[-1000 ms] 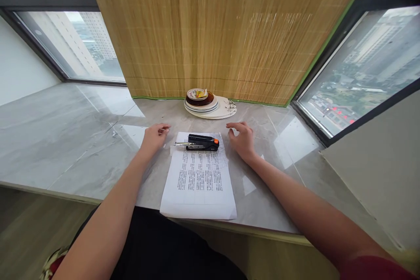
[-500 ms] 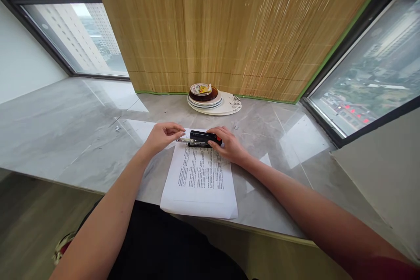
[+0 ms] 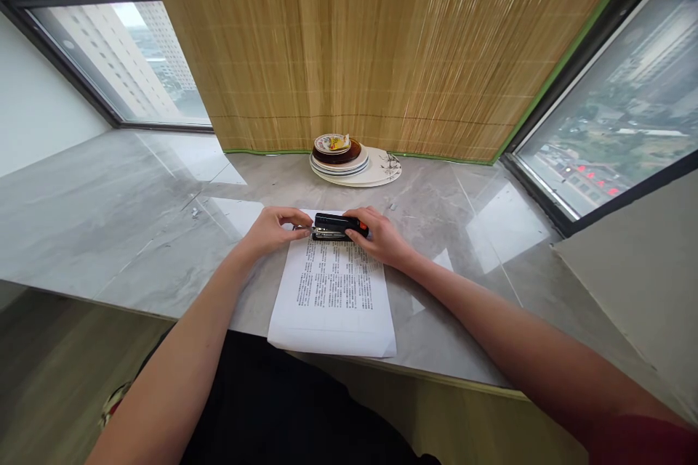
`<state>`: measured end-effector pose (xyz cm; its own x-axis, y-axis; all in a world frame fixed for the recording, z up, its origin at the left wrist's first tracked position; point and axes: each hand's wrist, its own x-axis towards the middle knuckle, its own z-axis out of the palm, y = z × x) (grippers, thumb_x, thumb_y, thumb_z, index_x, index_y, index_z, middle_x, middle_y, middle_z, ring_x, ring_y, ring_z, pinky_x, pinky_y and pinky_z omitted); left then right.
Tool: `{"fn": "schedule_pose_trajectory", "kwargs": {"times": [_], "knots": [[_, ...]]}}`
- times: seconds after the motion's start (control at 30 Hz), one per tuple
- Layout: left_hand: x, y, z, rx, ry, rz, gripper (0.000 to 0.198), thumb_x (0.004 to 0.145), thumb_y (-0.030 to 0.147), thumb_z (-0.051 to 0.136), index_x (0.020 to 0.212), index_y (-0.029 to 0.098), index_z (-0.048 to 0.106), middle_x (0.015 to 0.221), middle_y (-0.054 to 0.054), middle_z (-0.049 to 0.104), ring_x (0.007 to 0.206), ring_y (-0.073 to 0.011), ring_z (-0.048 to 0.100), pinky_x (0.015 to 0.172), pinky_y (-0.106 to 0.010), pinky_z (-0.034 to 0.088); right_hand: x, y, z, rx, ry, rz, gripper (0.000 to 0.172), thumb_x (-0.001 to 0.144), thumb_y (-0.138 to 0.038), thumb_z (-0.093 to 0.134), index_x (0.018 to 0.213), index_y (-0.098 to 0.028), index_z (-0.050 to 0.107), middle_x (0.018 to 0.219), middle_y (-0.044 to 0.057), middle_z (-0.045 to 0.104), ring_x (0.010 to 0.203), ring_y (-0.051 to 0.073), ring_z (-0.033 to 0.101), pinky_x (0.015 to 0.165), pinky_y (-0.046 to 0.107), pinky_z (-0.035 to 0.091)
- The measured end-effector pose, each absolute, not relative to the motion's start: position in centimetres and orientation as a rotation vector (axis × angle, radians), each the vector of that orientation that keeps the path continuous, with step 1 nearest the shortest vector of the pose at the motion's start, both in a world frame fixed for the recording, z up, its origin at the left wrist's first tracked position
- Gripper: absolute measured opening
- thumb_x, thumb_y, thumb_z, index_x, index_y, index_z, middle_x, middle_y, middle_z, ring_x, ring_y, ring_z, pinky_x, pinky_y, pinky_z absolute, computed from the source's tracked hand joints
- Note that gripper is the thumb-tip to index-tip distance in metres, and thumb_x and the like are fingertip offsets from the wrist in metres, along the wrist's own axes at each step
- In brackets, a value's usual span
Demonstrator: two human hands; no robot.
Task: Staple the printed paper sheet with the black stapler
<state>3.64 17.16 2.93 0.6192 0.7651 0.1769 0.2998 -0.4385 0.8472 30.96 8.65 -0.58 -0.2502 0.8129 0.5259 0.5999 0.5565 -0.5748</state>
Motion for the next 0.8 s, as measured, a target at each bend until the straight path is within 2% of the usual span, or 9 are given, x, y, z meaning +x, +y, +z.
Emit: {"fn": "schedule_pose_trajectory", "kwargs": {"times": [0.33, 0.63, 0.8], "knots": [[3.7, 17.21, 2.67, 2.159, 0.88, 0.797, 0.018, 0.078, 0.033, 0.079, 0.091, 0.021, 0.081, 0.095, -0.006, 0.079, 0.085, -0.0196, 0.068, 0.086, -0.035, 0.055, 30.97, 8.8, -0.83, -1.15, -1.937, 0.334, 0.028, 0.096, -0.025, 0.062, 0.123, -0.021, 0.065, 0.108, 0.009, 0.072, 0.099, 0.024, 0.062, 0.087, 0.039, 0.054], [3.71, 17.26, 2.54, 2.081, 0.872, 0.798, 0.023, 0.077, 0.034, 0.082, 0.094, 0.019, 0.08, 0.096, -0.007, 0.079, 0.089, -0.0206, 0.071, 0.09, -0.036, 0.056, 30.96, 8.72, -0.81, -1.167, -1.927, 0.348, 0.026, 0.096, -0.023, 0.064, 0.121, -0.021, 0.066, 0.106, 0.008, 0.072, 0.096, 0.023, 0.062, 0.088, 0.038, 0.053], [3.78, 17.16, 2.79, 2.179, 0.845, 0.787, 0.017, 0.08, 0.033, 0.078, 0.092, 0.02, 0.08, 0.095, -0.007, 0.079, 0.087, -0.0203, 0.07, 0.089, -0.035, 0.055, 31.01, 8.82, -0.93, -1.176, -1.928, 0.34, 0.027, 0.096, -0.025, 0.064, 0.122, -0.021, 0.066, 0.106, 0.008, 0.071, 0.095, 0.023, 0.063, 0.088, 0.038, 0.052]]}}
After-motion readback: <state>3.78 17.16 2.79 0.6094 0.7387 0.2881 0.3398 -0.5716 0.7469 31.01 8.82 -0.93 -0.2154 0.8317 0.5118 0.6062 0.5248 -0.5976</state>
